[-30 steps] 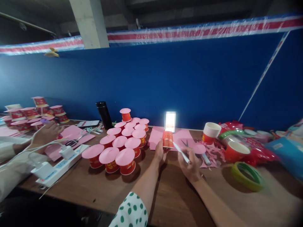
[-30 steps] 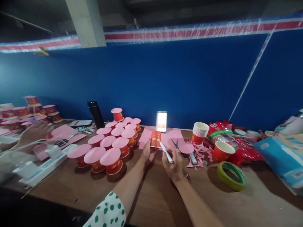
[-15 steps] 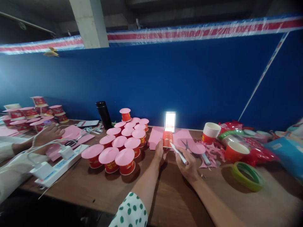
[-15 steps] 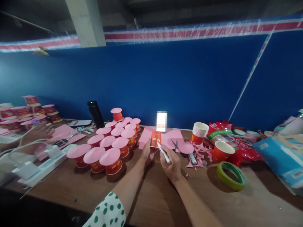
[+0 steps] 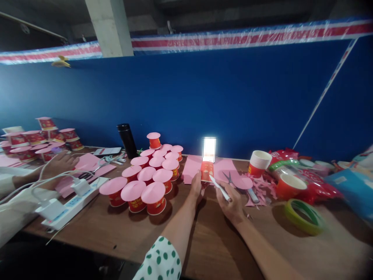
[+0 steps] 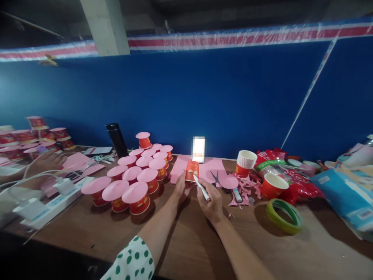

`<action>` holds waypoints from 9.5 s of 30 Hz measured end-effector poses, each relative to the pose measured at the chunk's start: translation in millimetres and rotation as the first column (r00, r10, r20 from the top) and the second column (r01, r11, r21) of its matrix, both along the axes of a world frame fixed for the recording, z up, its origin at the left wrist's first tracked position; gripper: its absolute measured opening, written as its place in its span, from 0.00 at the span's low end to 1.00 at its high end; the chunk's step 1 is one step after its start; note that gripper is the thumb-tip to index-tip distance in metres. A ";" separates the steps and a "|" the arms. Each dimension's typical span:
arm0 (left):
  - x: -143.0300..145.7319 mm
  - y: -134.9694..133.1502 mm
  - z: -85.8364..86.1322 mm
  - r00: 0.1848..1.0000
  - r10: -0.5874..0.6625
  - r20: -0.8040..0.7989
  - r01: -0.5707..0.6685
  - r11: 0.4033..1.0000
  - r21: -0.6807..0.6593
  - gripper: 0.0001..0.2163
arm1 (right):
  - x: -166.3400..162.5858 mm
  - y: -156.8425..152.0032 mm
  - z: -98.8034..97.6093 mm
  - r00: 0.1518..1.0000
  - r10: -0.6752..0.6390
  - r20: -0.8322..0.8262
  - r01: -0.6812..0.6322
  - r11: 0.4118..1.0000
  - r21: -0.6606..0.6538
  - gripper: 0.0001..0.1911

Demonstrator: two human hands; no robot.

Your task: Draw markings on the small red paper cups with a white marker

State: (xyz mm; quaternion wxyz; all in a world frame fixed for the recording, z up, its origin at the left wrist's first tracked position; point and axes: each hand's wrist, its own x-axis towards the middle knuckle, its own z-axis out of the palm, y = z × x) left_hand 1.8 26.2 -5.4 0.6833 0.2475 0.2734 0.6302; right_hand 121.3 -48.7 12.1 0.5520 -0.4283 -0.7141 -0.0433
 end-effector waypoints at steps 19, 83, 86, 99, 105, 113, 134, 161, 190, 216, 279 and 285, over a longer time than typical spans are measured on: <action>0.7 0.1 0.3 1.000 0.011 -0.015 -0.011 1.000 0.003 0.18 | -1.4 -2.8 3.3 0.999 0.038 -0.006 -0.038 0.998 -0.041 0.12; -0.9 -5.1 3.0 1.000 0.004 0.020 -0.005 0.999 0.037 0.17 | 0.4 -2.8 5.7 0.987 -0.060 -0.149 0.052 0.997 -0.057 0.09; -1.2 -4.8 2.1 1.000 0.001 0.029 -0.002 1.000 0.028 0.17 | 0.7 -2.7 5.0 0.984 -0.086 -0.158 0.079 0.996 -0.051 0.09; -0.2 2.0 -5.1 1.000 -0.001 0.025 0.000 0.999 0.033 0.19 | -0.5 -3.1 5.9 0.992 -0.011 -0.123 -0.004 0.993 -0.115 0.10; -0.9 2.6 -6.2 1.000 -0.017 0.018 0.016 0.999 0.047 0.19 | 0.5 -3.5 4.0 0.987 0.033 -0.155 -0.055 0.988 -0.142 0.10; -1.3 2.3 -5.4 1.000 -0.006 0.002 0.006 0.999 0.043 0.19 | -1.4 -3.2 5.9 0.992 0.040 -0.117 -0.055 0.991 -0.123 0.10; -1.5 -2.6 -0.6 0.999 -0.022 0.049 0.022 1.000 0.006 0.16 | 0.8 -4.1 4.3 0.980 -0.058 -0.190 0.036 0.992 -0.119 0.09; -1.7 -3.8 4.1 0.999 -0.023 0.029 0.024 0.999 -0.037 0.15 | 0.5 -3.4 7.1 0.983 0.002 -0.182 -0.028 0.989 -0.143 0.11; -1.9 -5.4 4.9 0.999 -0.024 0.044 0.025 1.000 -0.017 0.17 | 1.8 -5.1 5.0 0.972 0.023 -0.235 -0.069 0.979 -0.191 0.10; -1.2 -4.5 5.2 0.999 -0.025 0.038 0.026 0.999 -0.037 0.17 | 3.1 -2.8 -0.2 0.955 0.047 -0.294 -0.125 0.959 -0.252 0.09; 0.0 -3.7 6.1 0.999 -0.014 0.042 0.017 0.998 -0.057 0.16 | 4.7 0.3 3.5 0.886 -0.054 -0.460 -0.101 0.947 -0.305 0.13; 0.3 -4.2 7.3 0.999 -0.015 0.041 0.017 0.998 -0.054 0.17 | 3.2 -2.3 3.8 0.922 -0.048 -0.384 -0.068 0.956 -0.284 0.13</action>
